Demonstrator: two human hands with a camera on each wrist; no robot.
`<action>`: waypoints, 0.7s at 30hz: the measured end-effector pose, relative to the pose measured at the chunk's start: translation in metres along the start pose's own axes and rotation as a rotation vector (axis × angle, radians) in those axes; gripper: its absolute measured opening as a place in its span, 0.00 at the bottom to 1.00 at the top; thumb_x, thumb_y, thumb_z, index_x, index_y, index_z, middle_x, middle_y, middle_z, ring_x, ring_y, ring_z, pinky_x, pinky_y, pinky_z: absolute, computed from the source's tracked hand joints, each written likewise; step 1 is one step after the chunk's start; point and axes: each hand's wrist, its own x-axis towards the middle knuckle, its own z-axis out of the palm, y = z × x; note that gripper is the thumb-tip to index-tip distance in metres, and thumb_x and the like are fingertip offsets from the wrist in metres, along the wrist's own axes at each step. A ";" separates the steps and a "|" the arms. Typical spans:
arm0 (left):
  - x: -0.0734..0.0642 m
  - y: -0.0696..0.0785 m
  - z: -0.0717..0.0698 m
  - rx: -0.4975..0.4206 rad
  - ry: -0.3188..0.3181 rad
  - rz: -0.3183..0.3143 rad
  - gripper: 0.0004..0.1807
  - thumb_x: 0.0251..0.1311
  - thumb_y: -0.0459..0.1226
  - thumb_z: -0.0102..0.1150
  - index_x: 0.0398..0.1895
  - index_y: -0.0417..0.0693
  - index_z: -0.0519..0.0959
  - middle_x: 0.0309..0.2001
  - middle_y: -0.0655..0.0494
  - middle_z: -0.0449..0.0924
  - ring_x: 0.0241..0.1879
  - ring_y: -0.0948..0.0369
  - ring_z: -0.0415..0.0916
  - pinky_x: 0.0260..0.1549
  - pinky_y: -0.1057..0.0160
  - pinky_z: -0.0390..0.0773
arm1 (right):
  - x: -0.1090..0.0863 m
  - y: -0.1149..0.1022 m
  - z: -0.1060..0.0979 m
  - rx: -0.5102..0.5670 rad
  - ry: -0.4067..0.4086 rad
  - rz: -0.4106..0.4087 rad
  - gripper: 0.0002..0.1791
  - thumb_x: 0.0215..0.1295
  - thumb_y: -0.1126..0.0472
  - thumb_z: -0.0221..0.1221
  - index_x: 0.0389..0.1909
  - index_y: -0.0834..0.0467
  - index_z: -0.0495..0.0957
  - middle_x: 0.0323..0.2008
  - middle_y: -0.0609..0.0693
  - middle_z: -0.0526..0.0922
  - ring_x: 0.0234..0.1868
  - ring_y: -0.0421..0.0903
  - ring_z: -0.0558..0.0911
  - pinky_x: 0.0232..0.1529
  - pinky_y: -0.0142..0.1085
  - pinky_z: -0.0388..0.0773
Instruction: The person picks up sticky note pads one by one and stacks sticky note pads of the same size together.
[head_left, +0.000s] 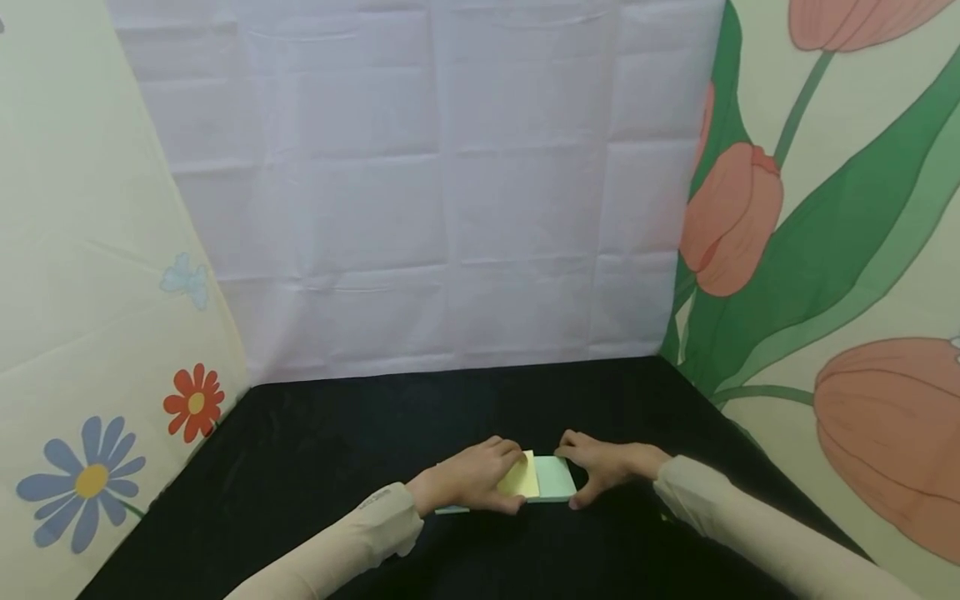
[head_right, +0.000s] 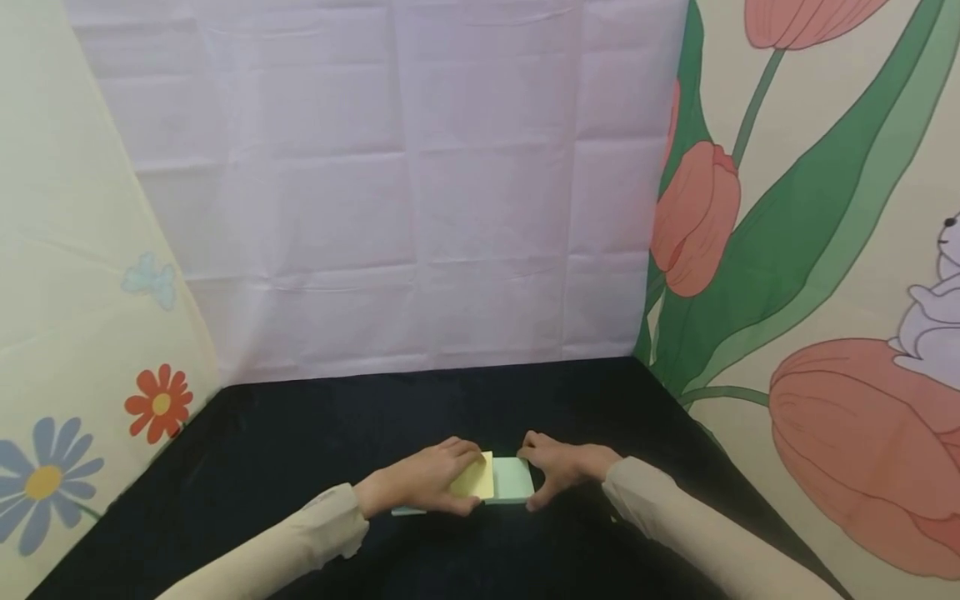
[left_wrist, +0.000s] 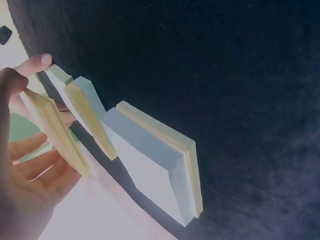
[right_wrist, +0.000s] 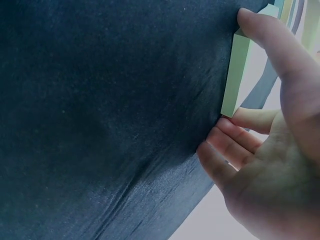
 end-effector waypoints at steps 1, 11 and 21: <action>0.001 0.000 0.001 -0.004 -0.001 -0.001 0.31 0.64 0.57 0.55 0.61 0.45 0.73 0.57 0.55 0.74 0.50 0.64 0.70 0.44 0.73 0.70 | 0.000 -0.001 0.000 -0.008 0.000 0.006 0.36 0.54 0.50 0.72 0.60 0.59 0.70 0.49 0.47 0.63 0.48 0.43 0.66 0.51 0.37 0.69; 0.012 0.001 0.002 -0.014 0.006 -0.013 0.27 0.65 0.57 0.55 0.58 0.50 0.74 0.56 0.56 0.75 0.51 0.64 0.71 0.47 0.71 0.72 | 0.006 0.021 0.002 -0.018 -0.011 -0.100 0.36 0.60 0.44 0.67 0.60 0.62 0.69 0.49 0.49 0.63 0.47 0.45 0.66 0.49 0.42 0.71; 0.021 0.004 0.009 -0.025 0.000 -0.014 0.27 0.65 0.57 0.55 0.57 0.50 0.75 0.56 0.57 0.75 0.52 0.64 0.71 0.48 0.71 0.72 | 0.032 0.089 0.030 -0.065 0.017 -0.131 0.40 0.55 0.34 0.67 0.63 0.50 0.68 0.52 0.44 0.62 0.49 0.42 0.66 0.49 0.37 0.71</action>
